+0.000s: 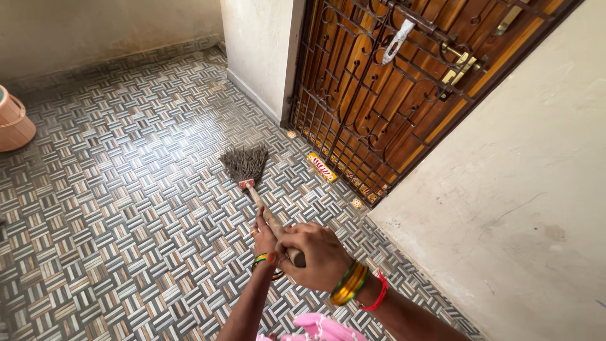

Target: The person uses a mop and a bucket of water to clean a tiled floor, dipping the mop head in the bucket and wringing it out by hand before continuing to mop the floor.

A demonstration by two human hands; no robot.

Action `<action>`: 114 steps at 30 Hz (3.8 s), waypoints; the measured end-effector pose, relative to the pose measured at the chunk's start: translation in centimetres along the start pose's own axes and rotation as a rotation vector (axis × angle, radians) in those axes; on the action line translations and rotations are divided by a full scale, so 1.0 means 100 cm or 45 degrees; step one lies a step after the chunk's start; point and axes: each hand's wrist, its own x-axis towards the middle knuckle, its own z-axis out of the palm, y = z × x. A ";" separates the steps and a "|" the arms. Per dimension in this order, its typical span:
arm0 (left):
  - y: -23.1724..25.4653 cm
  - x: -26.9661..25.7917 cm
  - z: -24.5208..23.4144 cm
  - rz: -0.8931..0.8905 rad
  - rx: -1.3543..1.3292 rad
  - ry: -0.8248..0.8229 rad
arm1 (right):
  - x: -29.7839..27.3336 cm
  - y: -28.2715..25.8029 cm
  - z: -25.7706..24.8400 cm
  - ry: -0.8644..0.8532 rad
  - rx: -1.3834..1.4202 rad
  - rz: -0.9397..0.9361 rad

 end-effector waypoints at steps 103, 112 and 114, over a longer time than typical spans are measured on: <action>0.026 -0.179 -0.063 -0.262 0.693 0.247 | -0.048 0.065 0.061 0.218 1.325 -0.484; -0.003 -0.208 -0.089 -0.406 0.651 0.103 | -0.072 0.072 0.167 -0.017 0.983 -0.161; -0.009 -0.206 -0.087 -0.442 0.631 0.087 | -0.089 0.057 0.160 -0.095 1.101 -0.075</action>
